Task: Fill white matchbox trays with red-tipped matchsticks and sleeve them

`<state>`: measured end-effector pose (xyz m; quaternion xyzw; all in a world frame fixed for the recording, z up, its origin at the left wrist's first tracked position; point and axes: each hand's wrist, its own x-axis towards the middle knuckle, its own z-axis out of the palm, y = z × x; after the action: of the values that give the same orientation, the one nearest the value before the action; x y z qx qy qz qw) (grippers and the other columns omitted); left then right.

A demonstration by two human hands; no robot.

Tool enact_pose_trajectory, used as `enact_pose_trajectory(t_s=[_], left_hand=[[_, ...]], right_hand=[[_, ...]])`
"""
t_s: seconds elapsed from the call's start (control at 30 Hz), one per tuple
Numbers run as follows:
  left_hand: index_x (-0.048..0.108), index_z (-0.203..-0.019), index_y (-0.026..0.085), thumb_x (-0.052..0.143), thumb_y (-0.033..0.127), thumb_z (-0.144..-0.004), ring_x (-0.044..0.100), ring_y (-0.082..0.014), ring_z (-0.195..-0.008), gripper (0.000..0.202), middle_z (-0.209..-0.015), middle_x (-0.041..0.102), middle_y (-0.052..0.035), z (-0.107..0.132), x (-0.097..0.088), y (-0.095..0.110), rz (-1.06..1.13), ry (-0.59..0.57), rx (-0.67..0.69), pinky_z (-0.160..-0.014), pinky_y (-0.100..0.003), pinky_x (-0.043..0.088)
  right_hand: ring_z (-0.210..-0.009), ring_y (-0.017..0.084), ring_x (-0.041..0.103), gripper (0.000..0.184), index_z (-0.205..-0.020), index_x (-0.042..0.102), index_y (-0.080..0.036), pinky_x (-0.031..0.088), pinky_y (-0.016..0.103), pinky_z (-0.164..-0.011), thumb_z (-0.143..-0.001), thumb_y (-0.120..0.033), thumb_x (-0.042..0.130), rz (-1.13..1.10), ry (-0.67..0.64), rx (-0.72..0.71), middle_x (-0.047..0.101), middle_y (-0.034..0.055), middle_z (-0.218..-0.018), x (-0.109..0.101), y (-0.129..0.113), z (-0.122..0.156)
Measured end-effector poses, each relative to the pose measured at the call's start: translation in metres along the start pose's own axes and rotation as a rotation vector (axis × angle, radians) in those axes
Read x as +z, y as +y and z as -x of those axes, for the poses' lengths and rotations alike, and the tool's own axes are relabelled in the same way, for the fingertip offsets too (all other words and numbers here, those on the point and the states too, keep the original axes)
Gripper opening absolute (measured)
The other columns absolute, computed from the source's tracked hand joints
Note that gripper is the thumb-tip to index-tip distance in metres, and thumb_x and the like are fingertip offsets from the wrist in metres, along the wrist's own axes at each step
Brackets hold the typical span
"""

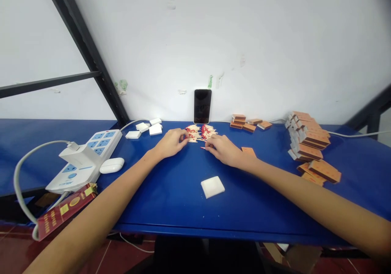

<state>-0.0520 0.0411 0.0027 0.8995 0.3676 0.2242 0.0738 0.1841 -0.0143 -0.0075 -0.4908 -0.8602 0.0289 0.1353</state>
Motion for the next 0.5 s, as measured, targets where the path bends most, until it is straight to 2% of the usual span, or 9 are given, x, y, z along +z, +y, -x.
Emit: enact_pose_trajectory(t_s=[0.1,0.3,0.4,0.5], left_hand=[[0.069,-0.103,0.017,0.05,0.031,-0.093,0.058,-0.0169,-0.075,0.025,-0.085,0.063,-0.005,0.001,0.006,-0.013,-0.014,-0.009,0.026,-0.072,-0.027,0.043],[0.07,-0.098,0.018,0.051,0.028,-0.094,0.061,-0.019,-0.082,0.022,-0.09,0.064,-0.0064,-0.002,0.014,-0.014,-0.04,-0.047,0.045,-0.077,-0.029,0.045],[0.069,-0.097,0.018,0.05,0.026,-0.093,0.061,-0.0197,-0.084,0.021,-0.091,0.065,-0.0064,-0.005,0.016,-0.016,-0.038,-0.052,0.048,-0.078,-0.029,0.045],[0.068,-0.096,0.018,0.048,0.024,-0.093,0.061,-0.0199,-0.083,0.021,-0.09,0.064,-0.0065,-0.007,0.016,-0.016,-0.044,-0.059,0.043,-0.078,-0.03,0.045]], right_hand=[[-0.091,0.02,0.058,0.02,-0.09,0.063,-0.018,0.041,0.033,-0.083,-0.099,-0.028,0.047,-0.084,-0.041,-0.013,0.064,0.007,-0.097,-0.006,-0.01,0.022],[-0.089,0.02,0.057,0.021,-0.093,0.061,-0.02,0.045,0.035,-0.082,-0.1,-0.029,0.044,-0.225,-0.126,-0.035,0.06,0.0066,-0.097,-0.019,-0.033,0.068],[-0.087,0.019,0.057,0.019,-0.09,0.06,-0.02,0.046,0.034,-0.078,-0.099,-0.03,0.046,-0.277,-0.145,-0.029,0.06,0.006,-0.094,-0.021,-0.038,0.071],[-0.085,0.019,0.057,0.02,-0.088,0.061,-0.02,0.046,0.032,-0.075,-0.098,-0.032,0.048,-0.304,-0.153,-0.058,0.06,0.0054,-0.092,-0.021,-0.036,0.06]])
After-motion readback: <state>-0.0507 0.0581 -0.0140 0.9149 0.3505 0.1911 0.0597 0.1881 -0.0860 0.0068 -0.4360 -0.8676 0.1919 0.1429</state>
